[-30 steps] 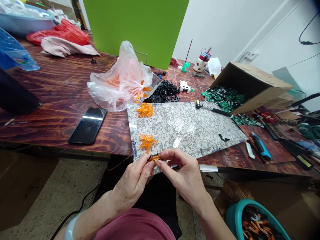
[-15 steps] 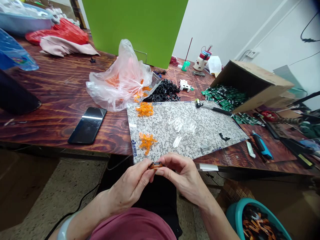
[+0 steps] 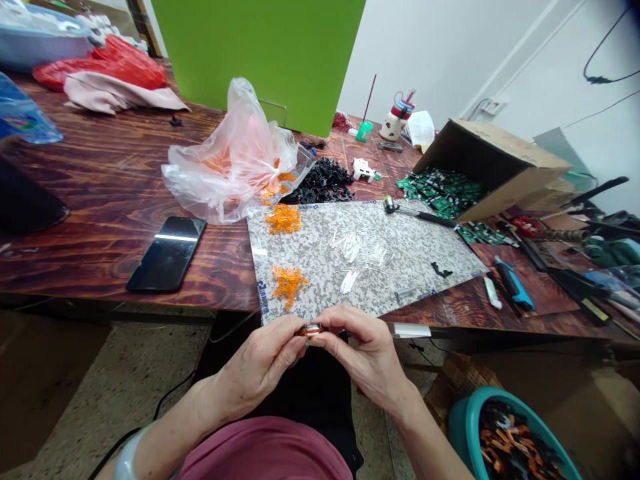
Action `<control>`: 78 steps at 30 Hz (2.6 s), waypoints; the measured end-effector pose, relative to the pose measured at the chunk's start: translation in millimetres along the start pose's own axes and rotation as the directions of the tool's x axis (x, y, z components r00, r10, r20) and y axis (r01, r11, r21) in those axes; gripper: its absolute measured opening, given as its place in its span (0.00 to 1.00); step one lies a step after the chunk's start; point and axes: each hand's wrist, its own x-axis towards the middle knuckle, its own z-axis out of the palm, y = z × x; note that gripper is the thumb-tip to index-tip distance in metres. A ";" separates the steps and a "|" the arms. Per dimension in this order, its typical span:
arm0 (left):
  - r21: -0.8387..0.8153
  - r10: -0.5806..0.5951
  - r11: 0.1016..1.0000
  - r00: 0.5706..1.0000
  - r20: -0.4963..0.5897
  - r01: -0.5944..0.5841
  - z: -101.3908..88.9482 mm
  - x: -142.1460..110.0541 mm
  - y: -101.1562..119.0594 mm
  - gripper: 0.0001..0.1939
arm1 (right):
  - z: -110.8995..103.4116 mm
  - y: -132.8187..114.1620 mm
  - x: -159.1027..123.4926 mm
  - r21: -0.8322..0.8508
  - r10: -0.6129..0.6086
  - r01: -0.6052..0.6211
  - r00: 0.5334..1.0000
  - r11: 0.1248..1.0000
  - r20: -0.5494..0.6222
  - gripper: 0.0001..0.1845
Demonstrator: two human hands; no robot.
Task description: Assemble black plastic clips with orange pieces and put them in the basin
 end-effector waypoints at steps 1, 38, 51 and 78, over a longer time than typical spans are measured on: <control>0.007 -0.005 1.000 1.000 0.005 0.005 0.5 0.6 -0.9 0.10 | -0.3 1.6 -1.0 0.009 -0.006 0.006 1.000 1.000 -0.008 0.05; -0.144 -0.111 0.984 0.994 -0.003 0.109 10.0 17.6 -6.0 0.13 | -162.7 87.1 -180.2 -0.421 0.177 -0.772 0.553 0.477 -0.814 0.09; -0.104 -0.078 0.992 0.994 -0.071 0.070 10.8 12.8 -5.4 0.12 | -32.4 49.8 55.1 -0.597 -0.037 0.034 0.999 0.802 0.008 0.07; -0.147 -0.082 0.986 0.996 -0.040 0.075 8.8 13.9 -14.9 0.11 | -138.8 91.0 49.8 -0.610 0.217 -0.485 0.861 0.627 -0.461 0.10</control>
